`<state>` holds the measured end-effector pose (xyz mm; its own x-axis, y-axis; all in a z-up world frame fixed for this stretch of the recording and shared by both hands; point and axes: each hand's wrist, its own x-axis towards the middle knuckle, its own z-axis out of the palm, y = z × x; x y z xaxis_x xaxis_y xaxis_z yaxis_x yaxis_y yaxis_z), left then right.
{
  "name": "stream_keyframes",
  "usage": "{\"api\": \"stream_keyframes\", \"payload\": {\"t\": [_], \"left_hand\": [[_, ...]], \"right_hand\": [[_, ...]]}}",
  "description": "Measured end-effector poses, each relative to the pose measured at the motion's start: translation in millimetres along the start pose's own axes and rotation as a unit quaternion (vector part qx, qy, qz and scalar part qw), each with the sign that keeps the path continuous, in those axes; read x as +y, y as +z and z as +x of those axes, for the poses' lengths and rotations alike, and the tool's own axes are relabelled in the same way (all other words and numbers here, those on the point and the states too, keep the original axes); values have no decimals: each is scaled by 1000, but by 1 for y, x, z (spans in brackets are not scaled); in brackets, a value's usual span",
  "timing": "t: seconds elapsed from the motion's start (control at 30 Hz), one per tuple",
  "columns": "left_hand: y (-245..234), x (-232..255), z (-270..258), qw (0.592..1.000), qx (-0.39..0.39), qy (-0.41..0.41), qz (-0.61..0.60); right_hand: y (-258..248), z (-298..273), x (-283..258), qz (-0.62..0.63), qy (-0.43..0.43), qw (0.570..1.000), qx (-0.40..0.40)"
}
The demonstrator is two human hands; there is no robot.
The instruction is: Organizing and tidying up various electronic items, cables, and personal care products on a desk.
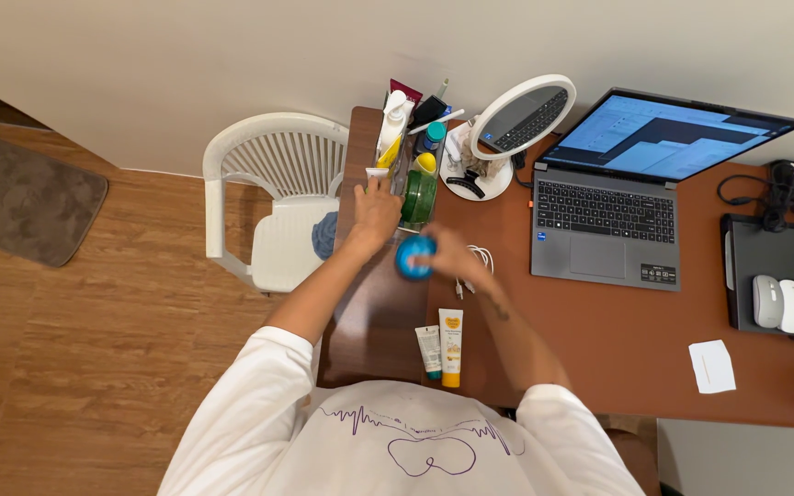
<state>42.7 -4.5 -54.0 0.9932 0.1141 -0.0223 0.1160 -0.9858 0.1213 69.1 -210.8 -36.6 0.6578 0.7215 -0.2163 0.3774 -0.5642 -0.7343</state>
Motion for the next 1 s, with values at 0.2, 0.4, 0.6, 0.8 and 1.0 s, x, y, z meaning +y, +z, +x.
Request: {"api": "stream_keyframes", "payload": {"t": [0.2,0.4,0.6,0.8,1.0], "left_hand": [[5,-3,1,1000,23,15,3],[9,-10,-4,992,86,41,-84],[-38,-15,-26,953,110,0,-282],[-56,-11,-42,907,173,2,-384],[-31,-8,-30,899,183,-2,-399]], "right_hand": [[-48,59,-10,131,81,981,122],[-51,100,-33,145,89,970,172],[-42,128,-35,-29,3,980,198],[-20,138,-13,-141,-57,977,150],[-28,123,-28,-231,-94,967,59]]}}
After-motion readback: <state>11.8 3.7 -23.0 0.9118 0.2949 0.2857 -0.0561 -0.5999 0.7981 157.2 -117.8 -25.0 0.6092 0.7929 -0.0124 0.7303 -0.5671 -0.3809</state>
